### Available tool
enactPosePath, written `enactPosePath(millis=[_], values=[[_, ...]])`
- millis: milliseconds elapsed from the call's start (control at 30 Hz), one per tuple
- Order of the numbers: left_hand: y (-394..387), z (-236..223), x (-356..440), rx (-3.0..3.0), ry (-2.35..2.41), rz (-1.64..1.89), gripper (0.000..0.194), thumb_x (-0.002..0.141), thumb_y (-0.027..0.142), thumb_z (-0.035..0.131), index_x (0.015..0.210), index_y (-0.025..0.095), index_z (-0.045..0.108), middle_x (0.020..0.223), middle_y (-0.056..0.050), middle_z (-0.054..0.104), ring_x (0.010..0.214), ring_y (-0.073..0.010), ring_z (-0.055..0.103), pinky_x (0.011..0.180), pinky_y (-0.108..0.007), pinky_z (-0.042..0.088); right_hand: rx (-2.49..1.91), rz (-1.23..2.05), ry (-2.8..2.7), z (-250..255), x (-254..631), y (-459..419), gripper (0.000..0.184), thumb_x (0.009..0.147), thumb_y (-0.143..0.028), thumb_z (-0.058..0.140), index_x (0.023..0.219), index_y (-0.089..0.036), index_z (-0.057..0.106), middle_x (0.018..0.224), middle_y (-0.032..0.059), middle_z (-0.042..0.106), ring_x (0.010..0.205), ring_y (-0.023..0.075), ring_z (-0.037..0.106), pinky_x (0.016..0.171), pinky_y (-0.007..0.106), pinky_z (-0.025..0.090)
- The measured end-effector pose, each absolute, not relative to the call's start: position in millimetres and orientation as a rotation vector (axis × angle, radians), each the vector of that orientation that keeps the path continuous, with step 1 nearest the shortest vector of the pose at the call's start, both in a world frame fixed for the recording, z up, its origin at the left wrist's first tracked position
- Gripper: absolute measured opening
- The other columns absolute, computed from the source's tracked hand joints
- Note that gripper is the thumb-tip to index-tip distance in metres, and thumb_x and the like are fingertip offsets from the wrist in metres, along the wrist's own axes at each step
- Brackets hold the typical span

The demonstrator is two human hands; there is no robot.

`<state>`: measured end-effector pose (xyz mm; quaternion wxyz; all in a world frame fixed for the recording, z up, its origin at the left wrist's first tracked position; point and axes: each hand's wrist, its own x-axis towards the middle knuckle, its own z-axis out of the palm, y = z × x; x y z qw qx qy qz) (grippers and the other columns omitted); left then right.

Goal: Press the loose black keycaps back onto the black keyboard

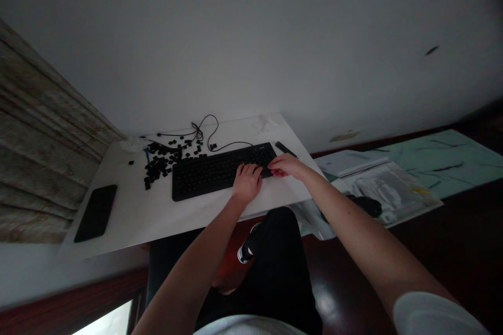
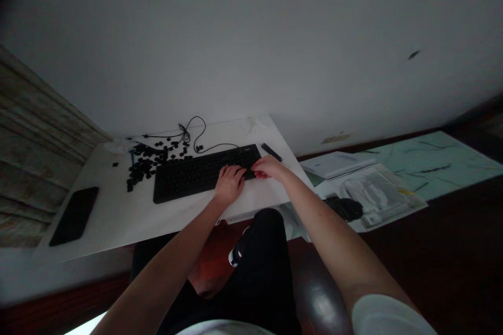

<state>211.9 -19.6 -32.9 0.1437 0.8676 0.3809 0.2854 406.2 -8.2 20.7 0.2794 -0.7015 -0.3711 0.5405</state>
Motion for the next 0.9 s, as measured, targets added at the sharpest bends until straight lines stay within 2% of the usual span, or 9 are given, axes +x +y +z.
enactPosePath(millis=[200,533,700,900], values=[[-19.9,-32.3,211.4,2.498,1.036,0.811,0.044,0.087,0.013,0.054,0.128,0.026,0.063,0.125,-0.011,0.065,0.123,-0.0307,0.053,0.115,-0.057,0.025,-1.916,1.432,-1.002,22.3,403.5,-6.8,0.012,0.071,-0.013,0.080,0.073,-0.014,0.069,0.055,0.0029,0.067,0.045,0.0111,0.060,0.043,0.018,0.047],[-23.9,-33.7,213.0,2.494,0.920,0.834,0.045,0.087,0.013,0.053,0.130,0.023,0.061,0.136,-0.013,0.063,0.128,-0.0319,0.053,0.118,-0.063,0.010,-1.954,1.407,-1.031,27.6,400.5,-7.1,0.025,0.069,-0.017,0.086,0.065,-0.015,0.061,0.053,0.0022,0.065,0.042,0.0109,0.059,0.041,0.018,0.046],[-24.0,-32.8,215.1,2.486,0.921,0.818,0.044,0.086,0.014,0.054,0.129,0.022,0.062,0.135,-0.014,0.063,0.128,-0.0330,0.053,0.117,-0.063,0.010,-1.967,1.405,-1.046,25.1,402.1,-3.3,0.029,0.067,-0.023,0.089,0.065,-0.016,0.060,0.050,0.0015,0.064,0.042,0.0117,0.059,0.041,0.019,0.048],[-24.5,-31.1,215.7,2.602,0.962,0.733,0.043,0.089,0.016,0.052,0.131,0.021,0.060,0.137,-0.014,0.062,0.128,-0.0321,0.053,0.117,-0.063,0.015,-2.004,1.466,-1.077,21.6,404.6,1.5,0.031,0.068,-0.020,0.088,0.062,-0.016,0.058,0.048,0.0019,0.062,0.043,0.0126,0.060,0.044,0.021,0.051]])
